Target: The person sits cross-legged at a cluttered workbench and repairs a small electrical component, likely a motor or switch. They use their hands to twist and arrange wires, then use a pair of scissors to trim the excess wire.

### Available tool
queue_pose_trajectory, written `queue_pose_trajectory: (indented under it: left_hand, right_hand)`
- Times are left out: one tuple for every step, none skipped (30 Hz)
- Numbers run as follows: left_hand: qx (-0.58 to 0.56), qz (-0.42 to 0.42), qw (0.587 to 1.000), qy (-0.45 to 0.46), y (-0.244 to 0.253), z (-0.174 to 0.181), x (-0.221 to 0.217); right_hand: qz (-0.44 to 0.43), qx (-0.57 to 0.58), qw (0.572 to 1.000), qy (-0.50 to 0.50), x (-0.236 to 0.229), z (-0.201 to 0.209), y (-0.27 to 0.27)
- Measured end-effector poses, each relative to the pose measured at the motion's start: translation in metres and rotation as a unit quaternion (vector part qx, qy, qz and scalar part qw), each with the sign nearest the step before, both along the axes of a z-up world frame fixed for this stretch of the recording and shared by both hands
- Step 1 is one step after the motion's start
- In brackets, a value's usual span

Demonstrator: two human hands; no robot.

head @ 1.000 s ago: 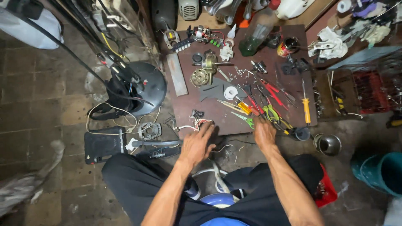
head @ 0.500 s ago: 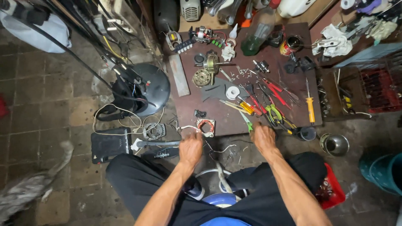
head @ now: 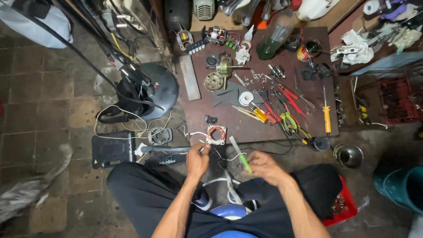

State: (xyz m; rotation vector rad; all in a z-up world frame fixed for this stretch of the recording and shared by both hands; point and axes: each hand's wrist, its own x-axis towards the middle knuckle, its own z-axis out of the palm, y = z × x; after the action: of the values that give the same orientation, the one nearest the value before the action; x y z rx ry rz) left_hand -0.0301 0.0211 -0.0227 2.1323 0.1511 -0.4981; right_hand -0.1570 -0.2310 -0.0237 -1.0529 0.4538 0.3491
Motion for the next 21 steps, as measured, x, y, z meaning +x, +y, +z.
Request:
queue_pose_trajectory:
  left_hand:
    - [-0.001, 0.002, 1.0, 0.001, -0.002, 0.008, 0.001]
    - [-0.017, 0.022, 1.0, -0.006, -0.004, 0.015, 0.002]
    - [-0.031, 0.042, 0.999, -0.011, -0.004, 0.023, 0.001]
    - [-0.03, 0.044, 0.999, -0.009, -0.005, 0.022, 0.002]
    - [-0.038, 0.055, 0.998, -0.015, -0.005, 0.021, 0.003]
    - [-0.046, 0.066, 0.997, -0.021, -0.006, 0.02, 0.003]
    - [-0.045, 0.066, 0.997, -0.02, -0.005, 0.014, 0.003]
    - [-0.045, 0.076, 0.996, -0.015, -0.004, 0.008, 0.003]
    - [-0.045, 0.084, 0.995, -0.01, -0.003, 0.003, 0.003]
    - [-0.044, 0.084, 0.995, -0.009, -0.004, -0.001, 0.002]
    - [-0.055, 0.097, 0.994, -0.005, -0.005, -0.005, 0.002]
    - [-0.066, 0.11, 0.992, -0.001, -0.006, -0.008, 0.002]
    - [-0.064, 0.111, 0.992, 0.0, -0.009, -0.009, 0.001]
    - [-0.15, 0.141, 0.978, 0.032, -0.012, -0.01, -0.001]
    - [-0.237, 0.169, 0.955, 0.061, -0.016, -0.011, -0.001]
    - [-0.236, 0.17, 0.955, 0.062, -0.015, -0.014, -0.003]
    - [-0.262, 0.178, 0.946, 0.075, -0.015, -0.018, -0.004]
    - [-0.287, 0.186, 0.935, 0.089, -0.015, -0.021, -0.006]
    - [-0.286, 0.187, 0.936, 0.089, -0.015, -0.023, -0.006]
    - [-0.292, 0.187, 0.934, 0.088, -0.016, -0.025, -0.007]
    - [-0.299, 0.187, 0.932, 0.087, -0.016, -0.027, -0.008]
  right_hand:
    - [0.002, -0.001, 1.0, 0.001, 0.002, 0.0, 0.01]
    - [0.024, 0.055, 0.998, 0.037, 0.004, 0.001, 0.019]
    - [0.045, 0.112, 0.99, 0.074, 0.005, 0.001, 0.032]
    - [0.047, 0.114, 0.99, 0.076, 0.007, -0.013, 0.033]
    - [0.045, 0.132, 0.986, 0.089, 0.008, -0.027, 0.035]
    - [0.044, 0.15, 0.982, 0.102, 0.01, -0.041, 0.037]
    - [0.044, 0.152, 0.982, 0.103, 0.014, -0.044, 0.04]
    - [0.042, 0.161, 0.98, 0.11, 0.018, -0.047, 0.042]
    - [0.038, 0.169, 0.978, 0.116, 0.021, -0.051, 0.044]
    - [0.038, 0.17, 0.978, 0.117, 0.023, -0.056, 0.045]
    - [0.028, 0.172, 0.978, 0.114, 0.026, -0.061, 0.046]
    - [0.019, 0.174, 0.978, 0.111, 0.03, -0.066, 0.047]
    - [0.02, 0.175, 0.978, 0.112, 0.034, -0.065, 0.047]
    - [0.022, 0.179, 0.977, 0.111, 0.038, -0.065, 0.047]
    - [0.025, 0.182, 0.977, 0.108, 0.044, -0.064, 0.046]
    - [0.025, 0.183, 0.977, 0.109, 0.047, -0.06, 0.047]
    - [0.027, 0.187, 0.976, 0.111, 0.05, -0.056, 0.048]
    - [0.03, 0.191, 0.975, 0.112, 0.053, -0.052, 0.049]
    - [0.03, 0.191, 0.975, 0.113, 0.055, -0.053, 0.048]
    - [0.032, 0.189, 0.975, 0.112, 0.057, -0.055, 0.048]
    - [0.033, 0.187, 0.976, 0.11, 0.059, -0.057, 0.047]
